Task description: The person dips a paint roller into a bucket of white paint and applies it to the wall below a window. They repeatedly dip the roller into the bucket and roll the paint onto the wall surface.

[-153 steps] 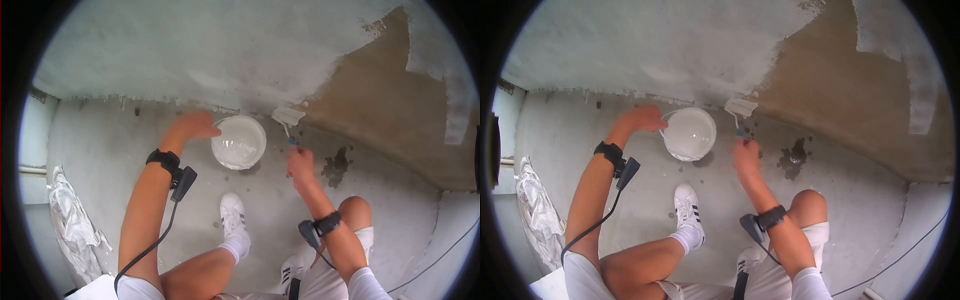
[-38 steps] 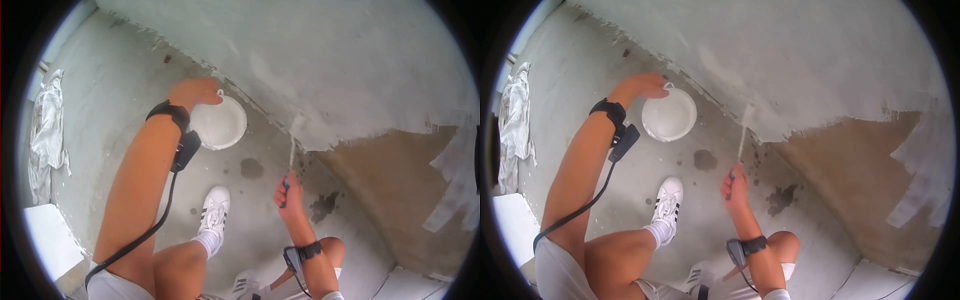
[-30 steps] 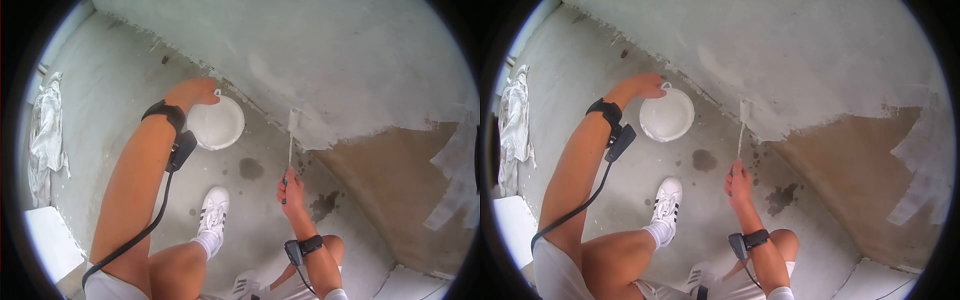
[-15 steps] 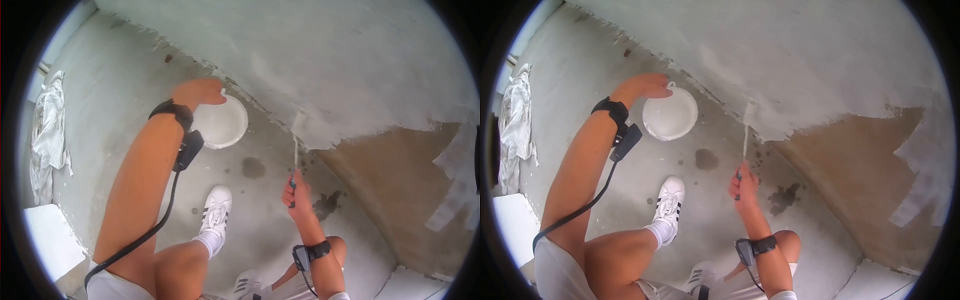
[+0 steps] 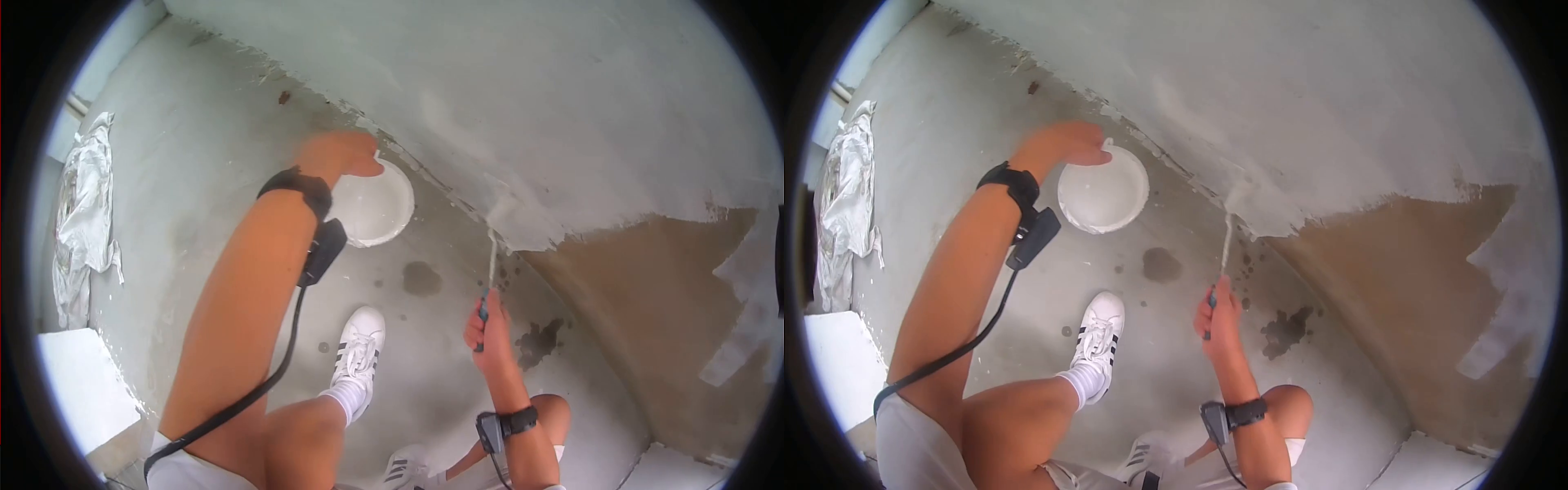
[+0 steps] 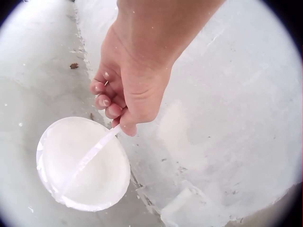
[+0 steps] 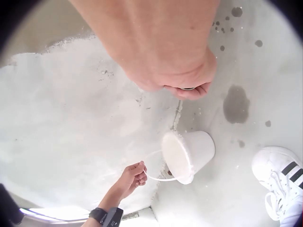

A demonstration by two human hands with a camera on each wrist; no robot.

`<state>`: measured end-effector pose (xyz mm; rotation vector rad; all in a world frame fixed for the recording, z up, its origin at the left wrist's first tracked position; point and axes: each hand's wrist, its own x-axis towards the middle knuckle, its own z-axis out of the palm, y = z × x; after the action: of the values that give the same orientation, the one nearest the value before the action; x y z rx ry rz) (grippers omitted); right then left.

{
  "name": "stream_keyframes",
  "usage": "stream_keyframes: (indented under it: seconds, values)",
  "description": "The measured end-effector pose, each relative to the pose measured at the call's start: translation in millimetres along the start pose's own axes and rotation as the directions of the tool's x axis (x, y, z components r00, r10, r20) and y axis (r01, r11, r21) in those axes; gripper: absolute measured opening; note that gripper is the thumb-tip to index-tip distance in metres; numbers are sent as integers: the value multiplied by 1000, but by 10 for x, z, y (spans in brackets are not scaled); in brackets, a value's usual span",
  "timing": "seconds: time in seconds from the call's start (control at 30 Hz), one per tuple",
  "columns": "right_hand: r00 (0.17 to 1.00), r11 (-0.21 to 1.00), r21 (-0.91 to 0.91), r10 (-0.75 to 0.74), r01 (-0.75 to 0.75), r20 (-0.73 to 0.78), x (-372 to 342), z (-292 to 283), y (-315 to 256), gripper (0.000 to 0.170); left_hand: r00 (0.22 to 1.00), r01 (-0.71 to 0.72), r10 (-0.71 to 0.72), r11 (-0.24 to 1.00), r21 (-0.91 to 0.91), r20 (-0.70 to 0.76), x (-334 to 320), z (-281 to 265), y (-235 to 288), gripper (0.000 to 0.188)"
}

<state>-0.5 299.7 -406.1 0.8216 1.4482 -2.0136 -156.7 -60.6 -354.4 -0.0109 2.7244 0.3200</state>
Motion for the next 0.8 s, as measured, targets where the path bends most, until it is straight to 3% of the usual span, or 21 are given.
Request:
stream_keyframes:
  seconds: [0.17,0.23,0.33,0.53,0.63,0.73,0.8]
  values:
    - [977,981,-124,-166,150,-135,-54,-153,108,41,997,12,-15,999,30,73,12,-54,116,42]
    - [979,973,-167,-178,160,-96,80,-26,96,42,996,-9,5,999,42,92,25,-75,93,43]
    - [993,977,-179,-116,114,-2,313,355,36,44,1000,-26,26,999,-18,-10,20,-4,6,45]
    - [988,980,-139,-131,142,85,600,910,50,47,997,-39,45,996,-80,69,64,-17,-63,45]
    - [996,989,-124,-81,75,-46,411,541,33,49,999,-34,33,998,-58,-14,-21,-21,-17,46]
    - [983,950,-260,-181,171,-15,318,235,3,47,999,-24,22,999,-49,-41,97,120,-91,47]
    - [992,962,-257,-113,96,-53,451,399,28,47,998,-64,65,997,-37,26,187,152,-185,48]
